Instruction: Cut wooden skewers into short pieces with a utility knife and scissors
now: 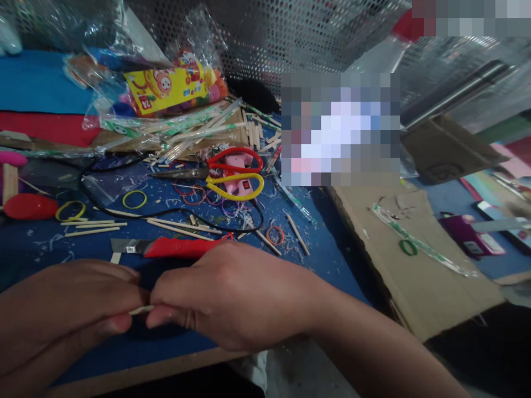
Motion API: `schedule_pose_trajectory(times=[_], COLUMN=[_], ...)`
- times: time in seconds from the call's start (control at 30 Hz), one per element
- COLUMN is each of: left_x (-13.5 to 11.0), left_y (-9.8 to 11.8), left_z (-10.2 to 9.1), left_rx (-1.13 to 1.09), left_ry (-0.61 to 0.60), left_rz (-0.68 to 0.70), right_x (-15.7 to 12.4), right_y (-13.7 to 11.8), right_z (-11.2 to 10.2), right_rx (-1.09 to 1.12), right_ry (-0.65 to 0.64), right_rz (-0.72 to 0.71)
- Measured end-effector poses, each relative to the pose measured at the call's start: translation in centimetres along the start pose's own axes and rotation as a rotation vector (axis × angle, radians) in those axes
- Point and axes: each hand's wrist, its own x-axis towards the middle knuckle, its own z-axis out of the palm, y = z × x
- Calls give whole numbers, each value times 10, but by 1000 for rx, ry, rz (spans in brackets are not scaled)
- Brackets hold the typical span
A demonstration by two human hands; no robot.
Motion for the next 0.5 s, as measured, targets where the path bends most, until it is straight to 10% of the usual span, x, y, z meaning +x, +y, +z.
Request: schedule_pose_trajectory(times=[0.5], left_x=[10], left_y=[2], left_z=[-3], left_rx=[175], left_ry=[156], left_rz=[-41], right_x=[4], right_y=[-2], right_z=[-4], right_rx=[-253], right_ry=[141], right_rz=[56])
